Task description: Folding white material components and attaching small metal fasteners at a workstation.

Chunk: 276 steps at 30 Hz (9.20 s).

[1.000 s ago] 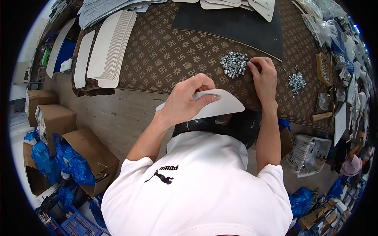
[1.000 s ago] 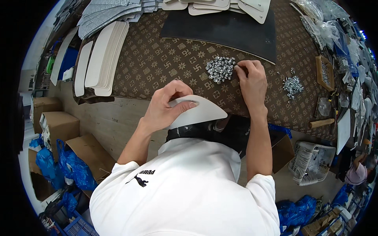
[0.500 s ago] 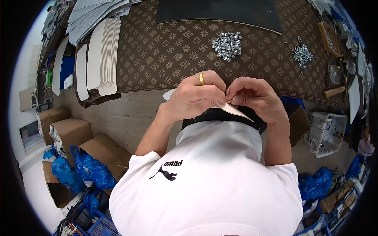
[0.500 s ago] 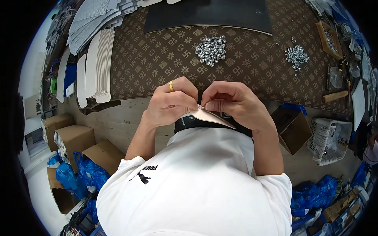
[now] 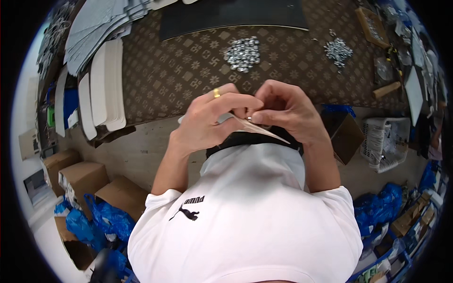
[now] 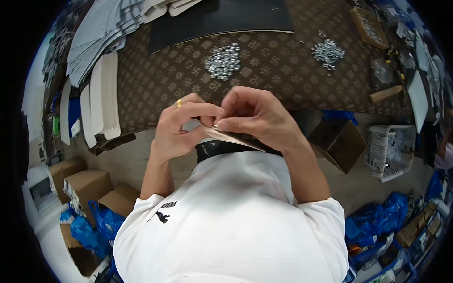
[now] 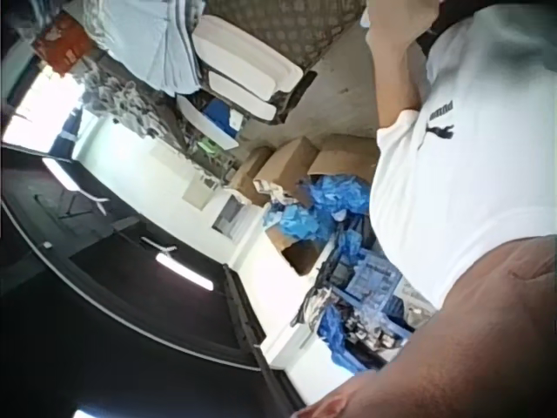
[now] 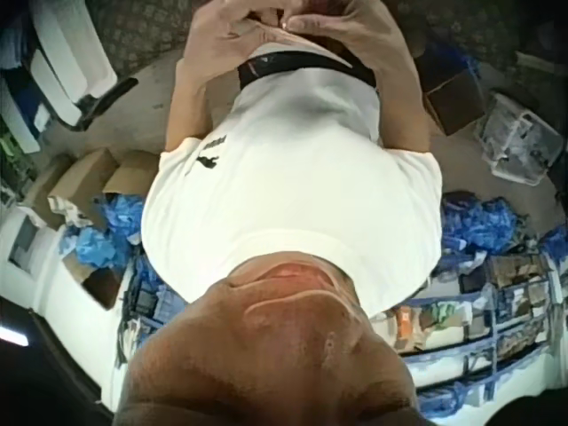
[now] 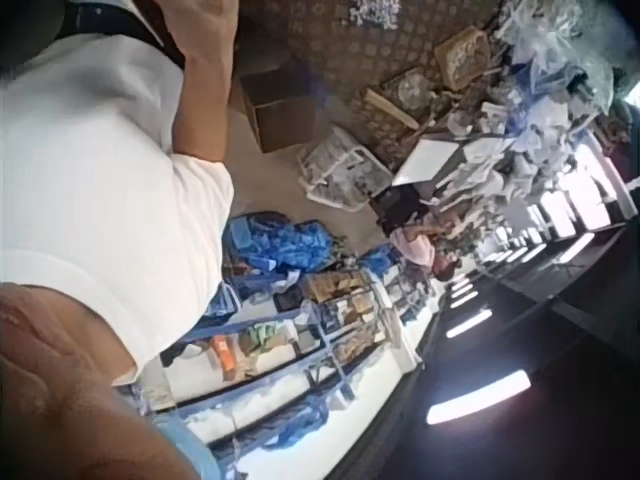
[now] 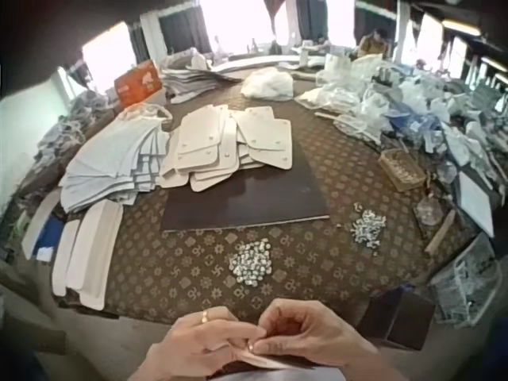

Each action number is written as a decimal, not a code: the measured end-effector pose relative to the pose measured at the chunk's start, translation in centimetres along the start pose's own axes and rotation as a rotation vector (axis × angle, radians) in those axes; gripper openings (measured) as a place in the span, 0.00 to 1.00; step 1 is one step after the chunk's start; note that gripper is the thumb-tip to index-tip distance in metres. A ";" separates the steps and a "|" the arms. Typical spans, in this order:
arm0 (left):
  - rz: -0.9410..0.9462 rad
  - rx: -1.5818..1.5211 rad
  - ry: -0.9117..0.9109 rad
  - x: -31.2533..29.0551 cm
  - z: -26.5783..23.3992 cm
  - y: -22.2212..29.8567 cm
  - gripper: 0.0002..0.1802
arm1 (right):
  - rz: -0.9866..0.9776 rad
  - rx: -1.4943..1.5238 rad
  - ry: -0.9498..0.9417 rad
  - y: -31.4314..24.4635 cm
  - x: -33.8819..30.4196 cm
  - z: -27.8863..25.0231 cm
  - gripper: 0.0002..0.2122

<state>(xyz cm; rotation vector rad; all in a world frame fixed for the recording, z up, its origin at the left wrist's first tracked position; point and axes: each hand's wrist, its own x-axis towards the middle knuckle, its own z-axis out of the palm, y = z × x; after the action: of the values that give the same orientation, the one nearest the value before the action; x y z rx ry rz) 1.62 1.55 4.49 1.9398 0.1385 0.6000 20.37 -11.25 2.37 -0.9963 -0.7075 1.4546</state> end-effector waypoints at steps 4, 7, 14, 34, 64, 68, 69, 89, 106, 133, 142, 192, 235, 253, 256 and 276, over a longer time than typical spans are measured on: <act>-0.059 0.170 0.009 0.5 0.8 0.5 0.21 | -0.045 -0.045 0.033 0.2 0.1 0.1 0.09; 0.015 0.167 0.089 1.0 1.1 0.4 0.22 | -0.083 -0.172 0.100 -0.5 0.3 0.2 0.08; -0.040 0.244 0.252 2.1 0.1 0.8 0.15 | -0.263 -0.303 0.488 -2.8 -1.5 -3.7 0.09; -0.553 -0.064 0.204 -0.6 -5.5 0.1 0.26 | -0.400 -1.307 1.189 -0.9 -0.9 -17.0 0.06; -0.534 -0.123 -0.061 3.5 0.0 0.4 0.16 | -0.762 -0.824 0.362 0.1 1.1 -1.9 0.04; -0.508 -0.053 -0.107 3.2 -0.3 0.5 0.17 | -0.737 -0.745 0.328 1.0 1.2 -1.6 0.04; -0.499 -0.020 -0.122 3.2 -0.4 0.5 0.17 | -0.696 -0.725 0.358 1.1 1.0 -1.4 0.04; -0.466 0.332 -0.153 3.2 -3.4 3.3 0.10 | -0.433 -0.593 0.290 -0.4 9.5 -3.8 0.04; -0.117 0.376 -0.026 3.3 -4.2 2.6 0.09 | -0.691 -0.984 0.466 -0.3 9.3 -6.1 0.03; 0.058 0.333 -0.059 6.2 -0.7 2.4 0.11 | -0.390 -0.587 0.258 -4.0 -0.7 0.2 0.06; -0.046 0.300 -0.072 5.3 0.0 3.5 0.13 | -0.380 -0.482 0.230 -4.0 -2.0 0.3 0.06; -0.737 0.976 0.548 -3.6 -22.9 -14.6 0.26 | -0.577 -0.730 1.200 0.1 0.0 -18.6 0.13; -0.513 1.396 0.706 -1.5 -27.0 -0.4 0.15 | -0.643 -0.254 1.053 -1.2 -0.6 -15.6 0.05; -0.501 0.107 0.155 2.7 -1.8 3.4 0.15 | -0.727 -0.806 0.315 -2.1 3.2 2.0 0.08; -0.520 0.135 0.109 3.3 -1.7 3.5 0.15 | -0.773 -0.723 0.279 -1.6 3.3 1.4 0.08; -0.398 0.021 0.180 -2.5 -0.1 -1.4 0.13 | -0.411 -0.965 0.595 0.8 8.0 -5.4 0.06</act>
<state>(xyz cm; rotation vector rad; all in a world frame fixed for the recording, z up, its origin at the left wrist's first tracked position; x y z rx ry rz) -0.30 1.39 2.39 1.8076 0.6297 0.5043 25.08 -4.13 -2.21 -1.7749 -1.0968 0.3494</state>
